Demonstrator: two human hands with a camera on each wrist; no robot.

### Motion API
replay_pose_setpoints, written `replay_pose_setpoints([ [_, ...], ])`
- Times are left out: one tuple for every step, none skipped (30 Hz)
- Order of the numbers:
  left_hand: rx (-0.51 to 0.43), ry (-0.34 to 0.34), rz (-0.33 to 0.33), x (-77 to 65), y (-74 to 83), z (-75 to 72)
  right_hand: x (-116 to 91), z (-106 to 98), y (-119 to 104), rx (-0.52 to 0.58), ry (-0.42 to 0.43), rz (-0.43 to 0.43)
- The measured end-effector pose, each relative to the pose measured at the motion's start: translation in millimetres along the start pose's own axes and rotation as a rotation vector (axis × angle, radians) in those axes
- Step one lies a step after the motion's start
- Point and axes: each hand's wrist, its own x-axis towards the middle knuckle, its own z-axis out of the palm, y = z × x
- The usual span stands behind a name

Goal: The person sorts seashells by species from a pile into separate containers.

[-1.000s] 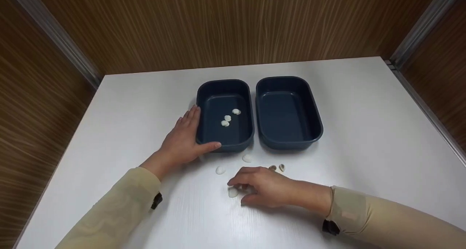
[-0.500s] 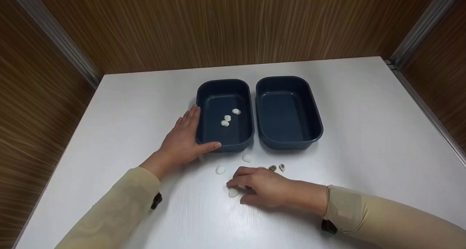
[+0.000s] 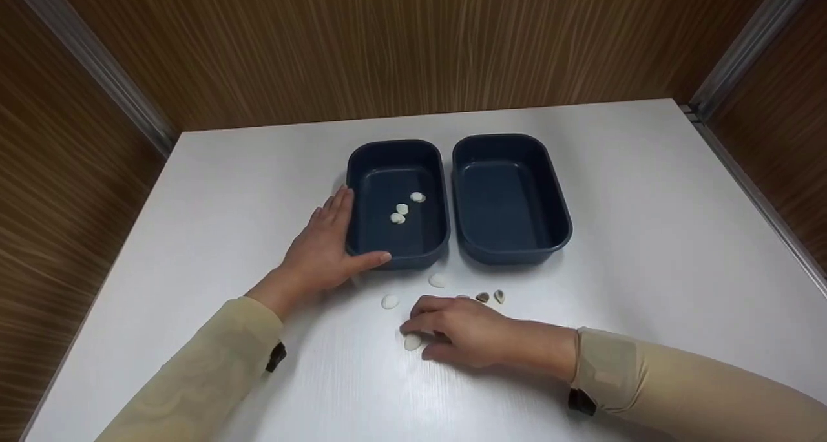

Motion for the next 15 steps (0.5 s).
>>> replay_pose_setpoints([
  [-0.001, 0.002, 0.002, 0.0, -0.2, 0.2, 0.1, 0.2, 0.1, 0.001, 0.0, 0.0],
  [-0.003, 0.003, 0.005, -0.1, -0.4, 0.4, 0.1, 0.5, 0.3, 0.002, 0.0, -0.001],
  [-0.003, 0.004, 0.006, -0.2, -0.5, 0.5, 0.3, 0.8, 0.3, 0.002, -0.001, -0.001],
  [-0.003, 0.004, 0.007, -0.2, -0.7, 0.6, 0.3, 1.0, 0.5, 0.001, -0.002, -0.001],
  [-0.005, 0.003, 0.008, -0.2, -0.8, 0.6, 0.3, 1.1, 0.5, 0.0, -0.002, -0.002],
  [-0.006, 0.002, 0.008, -0.2, -0.9, 0.6, 0.4, 1.2, 0.6, -0.002, -0.001, -0.004],
  [-0.005, 0.003, 0.009, -0.2, -0.9, 0.6, 0.2, 1.1, 0.6, -0.003, 0.001, -0.006],
  [-0.003, 0.004, 0.011, -0.1, -0.9, 0.5, 0.4, 1.2, 0.5, -0.004, 0.002, -0.008],
  [-0.001, 0.005, 0.013, 0.0, -0.9, 0.4, 0.5, 1.4, 0.4, -0.006, 0.004, -0.01],
  [0.0, 0.006, 0.015, 0.2, -0.8, 0.3, 0.6, 1.4, 0.4, -0.006, 0.007, -0.012],
  [0.002, 0.009, 0.018, 0.3, -0.8, 0.2, 0.7, 1.4, 0.4, -0.006, 0.011, -0.014],
  [0.004, 0.012, 0.02, 0.4, -0.8, 0.1, 0.8, 1.5, 0.4, -0.003, 0.013, -0.015],
  [0.008, 0.013, 0.022, 0.5, -0.8, 0.2, 0.8, 1.7, 0.4, 0.0, 0.015, -0.015],
  [0.009, 0.014, 0.022, 0.5, -0.8, 0.3, 1.0, 2.0, 0.2, 0.002, 0.016, -0.014],
  [0.009, 0.013, 0.021, 0.4, -0.8, 0.5, 0.9, 2.0, 0.2, 0.006, 0.017, -0.014],
])
